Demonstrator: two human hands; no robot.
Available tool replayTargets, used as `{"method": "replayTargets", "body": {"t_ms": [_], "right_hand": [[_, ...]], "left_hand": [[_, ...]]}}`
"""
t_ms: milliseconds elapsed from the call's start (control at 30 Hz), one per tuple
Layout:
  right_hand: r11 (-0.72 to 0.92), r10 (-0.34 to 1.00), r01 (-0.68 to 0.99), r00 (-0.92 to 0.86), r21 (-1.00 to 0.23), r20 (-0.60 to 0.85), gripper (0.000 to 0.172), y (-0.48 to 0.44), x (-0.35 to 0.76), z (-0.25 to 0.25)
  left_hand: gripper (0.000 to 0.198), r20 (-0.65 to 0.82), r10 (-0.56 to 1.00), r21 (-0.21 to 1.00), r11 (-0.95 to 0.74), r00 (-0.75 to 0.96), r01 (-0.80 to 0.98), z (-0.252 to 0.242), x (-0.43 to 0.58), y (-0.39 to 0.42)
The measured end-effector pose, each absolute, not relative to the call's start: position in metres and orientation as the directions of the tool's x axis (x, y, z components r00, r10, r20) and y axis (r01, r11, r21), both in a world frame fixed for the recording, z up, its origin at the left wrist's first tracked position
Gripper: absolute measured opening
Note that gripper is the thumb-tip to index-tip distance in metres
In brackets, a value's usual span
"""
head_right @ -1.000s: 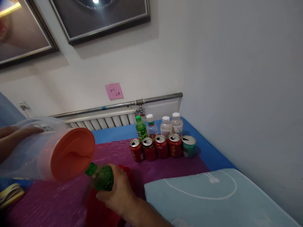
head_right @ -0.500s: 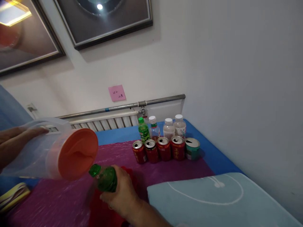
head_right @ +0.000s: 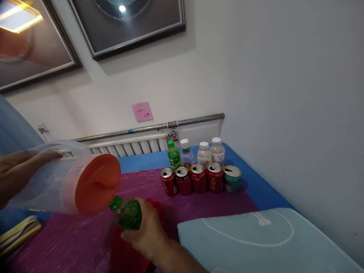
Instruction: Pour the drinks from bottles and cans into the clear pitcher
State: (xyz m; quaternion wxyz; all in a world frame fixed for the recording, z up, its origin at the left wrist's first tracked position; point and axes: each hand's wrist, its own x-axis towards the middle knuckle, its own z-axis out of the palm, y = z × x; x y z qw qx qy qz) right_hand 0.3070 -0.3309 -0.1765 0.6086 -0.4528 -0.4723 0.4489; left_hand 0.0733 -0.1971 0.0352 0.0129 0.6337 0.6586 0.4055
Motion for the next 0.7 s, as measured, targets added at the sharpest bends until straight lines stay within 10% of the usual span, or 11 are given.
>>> {"method": "replayTargets", "body": {"t_ms": [700], "right_hand": [[0.167,0.972,-0.054,0.175,-0.985,0.155,0.055,-0.332,0.308,-0.175]], "left_hand": [[0.055,0.533,0.843,0.340,-0.134,-0.073,0.931,0.064,0.130,-0.257]]}}
